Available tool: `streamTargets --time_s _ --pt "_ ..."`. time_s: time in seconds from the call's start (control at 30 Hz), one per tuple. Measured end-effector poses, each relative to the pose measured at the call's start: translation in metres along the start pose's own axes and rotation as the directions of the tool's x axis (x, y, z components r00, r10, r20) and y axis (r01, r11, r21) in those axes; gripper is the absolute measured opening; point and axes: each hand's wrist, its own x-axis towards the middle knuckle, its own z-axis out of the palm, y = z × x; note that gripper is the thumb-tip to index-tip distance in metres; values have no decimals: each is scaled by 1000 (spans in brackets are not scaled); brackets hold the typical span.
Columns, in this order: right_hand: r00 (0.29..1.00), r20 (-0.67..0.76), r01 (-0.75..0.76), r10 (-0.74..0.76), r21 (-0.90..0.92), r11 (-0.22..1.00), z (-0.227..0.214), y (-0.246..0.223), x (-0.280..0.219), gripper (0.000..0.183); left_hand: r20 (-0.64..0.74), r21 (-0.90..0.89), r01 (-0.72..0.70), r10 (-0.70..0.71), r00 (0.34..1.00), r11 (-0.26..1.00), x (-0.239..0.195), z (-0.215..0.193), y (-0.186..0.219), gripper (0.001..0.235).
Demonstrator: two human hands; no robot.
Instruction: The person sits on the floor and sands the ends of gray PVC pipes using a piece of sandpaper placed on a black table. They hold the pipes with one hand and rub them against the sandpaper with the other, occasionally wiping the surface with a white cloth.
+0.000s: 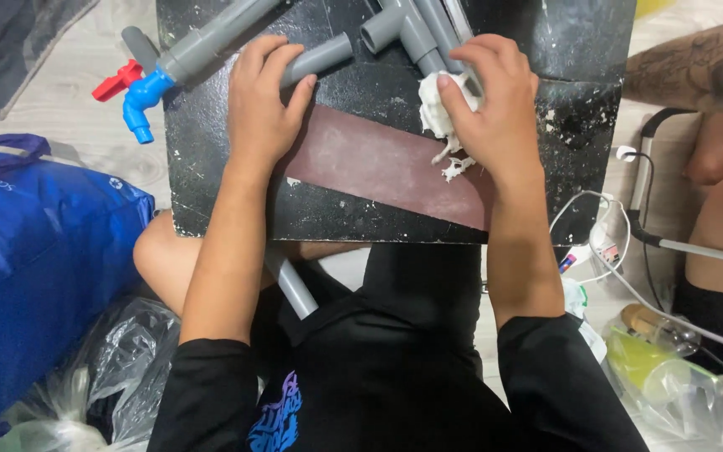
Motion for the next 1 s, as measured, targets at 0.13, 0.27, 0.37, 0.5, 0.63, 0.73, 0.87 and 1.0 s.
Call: streamTargets --time_s 0.13,0.27,0.37,0.5,0.63,0.73,0.87,1.0 --pt "999 31 14 -14 -2 1000 8 7 11 25 2 -13 -2 2 1000 1000 0 -1 1 33" --pt "994 111 3 2 -40 999 20 19 12 39 7 -26 1 -1 1000 1000 2 -1 2 33" --pt "994 81 79 -73 -73 994 28 15 7 36 7 -31 -13 13 1000 999 2 -1 3 31" --pt "994 53 98 -95 -51 994 25 10 7 32 -5 -34 -11 11 1000 999 4 0 4 31" --pt "990 82 116 -117 9 993 24 0 5 20 25 -3 27 -27 999 1000 0 0 2 34" --pt "989 100 108 -110 26 994 23 2 7 20 32 -5 25 -25 999 1000 0 0 4 33" --pt "988 106 111 -113 28 993 21 4 13 22 26 -21 32 -31 999 999 1 0 4 33" --pt "980 183 69 -75 38 997 16 9 26 19 86 -76 76 -69 994 994 6 -4 2 31"
